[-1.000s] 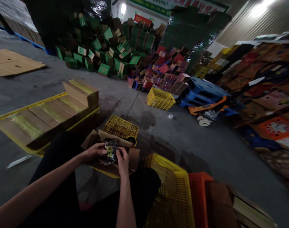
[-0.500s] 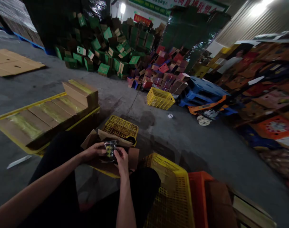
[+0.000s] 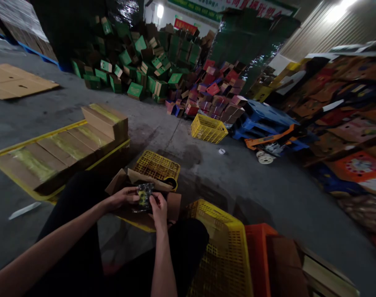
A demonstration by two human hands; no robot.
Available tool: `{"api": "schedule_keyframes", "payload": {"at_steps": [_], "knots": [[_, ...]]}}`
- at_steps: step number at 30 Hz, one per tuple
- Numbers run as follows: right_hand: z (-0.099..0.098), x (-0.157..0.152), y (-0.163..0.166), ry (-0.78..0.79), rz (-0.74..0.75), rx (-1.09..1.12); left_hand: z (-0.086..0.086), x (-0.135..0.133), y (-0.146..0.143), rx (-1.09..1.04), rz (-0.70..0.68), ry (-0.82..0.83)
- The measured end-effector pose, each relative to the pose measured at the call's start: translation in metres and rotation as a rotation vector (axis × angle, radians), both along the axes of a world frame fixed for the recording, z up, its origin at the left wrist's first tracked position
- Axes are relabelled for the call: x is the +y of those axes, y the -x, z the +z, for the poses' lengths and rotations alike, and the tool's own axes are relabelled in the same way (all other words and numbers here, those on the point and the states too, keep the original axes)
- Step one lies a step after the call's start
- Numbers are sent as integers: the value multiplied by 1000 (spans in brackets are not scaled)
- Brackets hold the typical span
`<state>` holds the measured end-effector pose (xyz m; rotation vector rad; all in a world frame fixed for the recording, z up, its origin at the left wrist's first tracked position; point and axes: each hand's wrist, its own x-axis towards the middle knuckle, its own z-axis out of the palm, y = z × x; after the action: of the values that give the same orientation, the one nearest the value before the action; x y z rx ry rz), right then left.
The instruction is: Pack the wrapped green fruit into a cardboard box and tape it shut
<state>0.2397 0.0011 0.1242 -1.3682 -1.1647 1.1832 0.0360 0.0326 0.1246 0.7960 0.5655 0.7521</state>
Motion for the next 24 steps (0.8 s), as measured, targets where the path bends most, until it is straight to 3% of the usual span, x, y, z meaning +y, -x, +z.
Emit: {"api": "schedule_keyframes", "payload": {"at_steps": [10, 24], "knots": [[6, -1, 4, 18, 28, 56, 7, -1, 1, 38, 37, -10], [9, -2, 5, 15, 49, 85, 3, 1, 2, 113, 66, -33]]}}
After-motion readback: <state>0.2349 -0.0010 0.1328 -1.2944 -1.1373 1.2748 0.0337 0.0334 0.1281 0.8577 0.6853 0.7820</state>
